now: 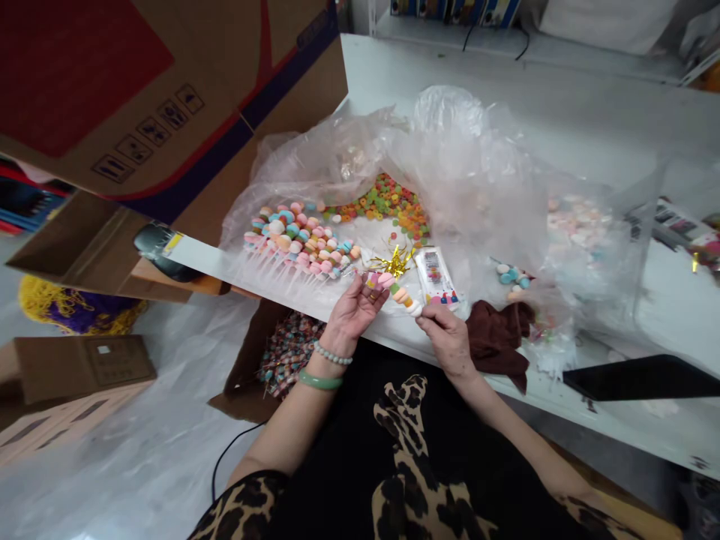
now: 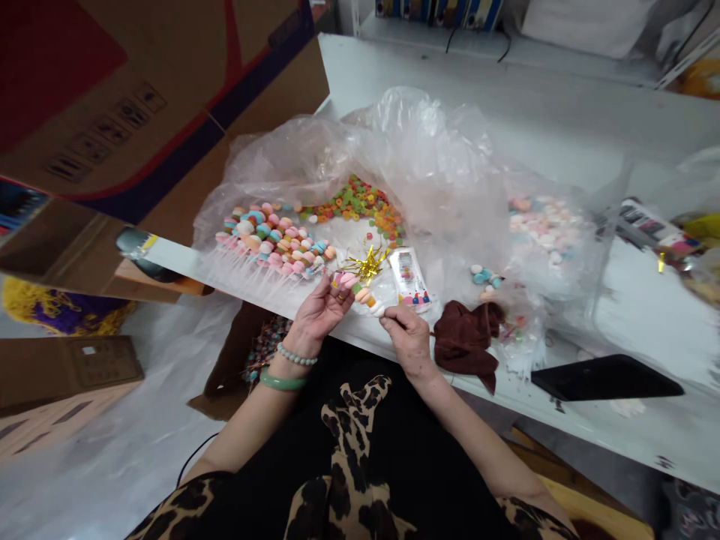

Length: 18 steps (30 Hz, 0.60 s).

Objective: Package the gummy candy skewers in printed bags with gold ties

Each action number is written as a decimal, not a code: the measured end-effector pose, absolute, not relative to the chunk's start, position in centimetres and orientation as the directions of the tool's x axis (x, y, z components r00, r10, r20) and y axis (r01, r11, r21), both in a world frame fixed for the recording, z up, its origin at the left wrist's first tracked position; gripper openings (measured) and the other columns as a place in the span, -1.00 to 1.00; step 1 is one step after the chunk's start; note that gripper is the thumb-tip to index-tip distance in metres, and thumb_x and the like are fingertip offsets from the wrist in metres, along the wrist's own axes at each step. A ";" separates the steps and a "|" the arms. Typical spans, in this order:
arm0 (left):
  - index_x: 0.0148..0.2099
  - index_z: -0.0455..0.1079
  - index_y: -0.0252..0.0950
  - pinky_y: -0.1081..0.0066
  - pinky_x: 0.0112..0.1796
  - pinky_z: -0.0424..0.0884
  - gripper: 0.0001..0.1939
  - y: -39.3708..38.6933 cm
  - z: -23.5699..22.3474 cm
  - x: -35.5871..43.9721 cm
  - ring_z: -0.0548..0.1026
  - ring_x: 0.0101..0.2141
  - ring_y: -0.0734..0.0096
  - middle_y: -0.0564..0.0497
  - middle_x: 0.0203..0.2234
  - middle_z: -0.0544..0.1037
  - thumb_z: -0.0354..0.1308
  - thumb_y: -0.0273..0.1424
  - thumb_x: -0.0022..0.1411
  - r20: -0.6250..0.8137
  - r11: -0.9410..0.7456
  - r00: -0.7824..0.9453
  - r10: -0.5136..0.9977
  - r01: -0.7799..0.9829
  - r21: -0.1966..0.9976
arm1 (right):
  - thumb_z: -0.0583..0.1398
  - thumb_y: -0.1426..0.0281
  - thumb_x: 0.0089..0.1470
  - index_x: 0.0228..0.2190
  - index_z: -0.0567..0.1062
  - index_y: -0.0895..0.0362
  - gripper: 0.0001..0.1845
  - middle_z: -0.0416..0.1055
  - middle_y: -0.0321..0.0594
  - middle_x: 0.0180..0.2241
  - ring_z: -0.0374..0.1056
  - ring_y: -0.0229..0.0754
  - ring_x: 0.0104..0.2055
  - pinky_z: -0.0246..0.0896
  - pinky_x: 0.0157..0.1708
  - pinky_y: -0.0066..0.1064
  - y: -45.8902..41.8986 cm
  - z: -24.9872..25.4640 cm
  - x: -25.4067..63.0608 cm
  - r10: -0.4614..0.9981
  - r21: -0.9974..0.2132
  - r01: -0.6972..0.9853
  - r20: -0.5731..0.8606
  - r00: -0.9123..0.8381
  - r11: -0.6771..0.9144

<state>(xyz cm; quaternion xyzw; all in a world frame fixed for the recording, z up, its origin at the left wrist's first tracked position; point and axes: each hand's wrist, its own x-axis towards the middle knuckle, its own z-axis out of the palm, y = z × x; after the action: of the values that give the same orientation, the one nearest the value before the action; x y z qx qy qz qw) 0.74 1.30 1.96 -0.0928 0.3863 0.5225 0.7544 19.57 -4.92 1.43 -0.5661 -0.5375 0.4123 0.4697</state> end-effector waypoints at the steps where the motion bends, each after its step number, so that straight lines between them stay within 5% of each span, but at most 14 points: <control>1: -0.30 0.46 -0.33 0.29 -0.12 0.48 -0.67 1.3 2.0 0.7 0.57 -0.43 0.46 -0.01 -0.45 0.62 -0.05 -0.31 0.42 -0.676 0.430 0.155 0.721 -0.865 0.260 | 0.23 0.36 0.01 -0.51 0.50 0.08 -0.91 0.43 -0.32 -0.49 0.31 -0.21 -0.41 0.22 -0.33 -0.37 -4.9 1.3 19.5 0.995 -0.967 0.249 0.065 0.072 0.045; 7: -0.37 0.46 -0.33 0.25 -0.13 0.49 -0.66 1.3 2.1 0.4 0.59 -0.36 0.38 -0.04 -0.46 0.62 -0.01 -0.32 0.40 -0.648 0.391 0.109 0.754 -0.867 0.309 | 0.18 0.41 0.14 -0.41 0.52 0.07 -0.88 0.49 -0.24 -0.40 0.39 -0.16 -0.31 0.26 -0.23 -0.34 -5.1 0.5 20.1 0.957 -0.840 0.479 0.291 0.002 0.254; 11: -0.35 0.51 -0.36 0.39 -0.19 0.48 -0.85 1.0 1.6 0.8 0.56 -0.37 0.44 -0.01 -0.42 0.61 0.27 -0.36 0.20 -0.495 0.327 0.021 0.869 -0.774 0.542 | 0.13 0.41 0.20 -0.37 0.54 0.07 -0.82 0.47 -0.18 -0.39 0.38 -0.14 -0.31 0.24 -0.27 -0.35 -5.4 0.6 20.3 0.932 -0.710 0.623 0.352 -0.089 0.328; 15: -0.31 0.56 -0.42 0.47 -0.29 0.44 -0.71 0.6 1.4 0.8 0.51 -0.42 0.48 -0.03 -0.45 0.59 0.40 -0.27 0.01 -0.371 0.328 0.065 0.926 -0.624 0.710 | 0.14 0.39 0.16 -0.39 0.55 0.06 -0.83 0.44 -0.20 -0.42 0.37 -0.16 -0.33 0.22 -0.28 -0.35 -5.1 0.5 20.3 0.956 -0.786 0.549 0.277 -0.101 0.285; 18: -0.29 0.57 -0.41 0.43 -0.28 0.43 -0.68 0.4 1.4 0.6 0.52 -0.40 0.44 -0.06 -0.44 0.59 0.39 -0.24 0.01 -0.356 0.352 0.111 0.928 -0.578 0.736 | 0.21 0.37 0.02 -0.49 0.52 0.07 -0.89 0.40 -0.26 -0.50 0.31 -0.20 -0.41 0.18 -0.37 -0.38 -4.9 0.1 19.9 0.997 -0.933 0.354 0.044 -0.063 0.063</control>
<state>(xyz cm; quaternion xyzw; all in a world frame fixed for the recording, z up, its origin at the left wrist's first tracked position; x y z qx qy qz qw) 0.57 0.41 1.45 0.2143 0.4081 0.5275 0.7137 19.90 -4.86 0.13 -0.5546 -0.6088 0.4009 0.4013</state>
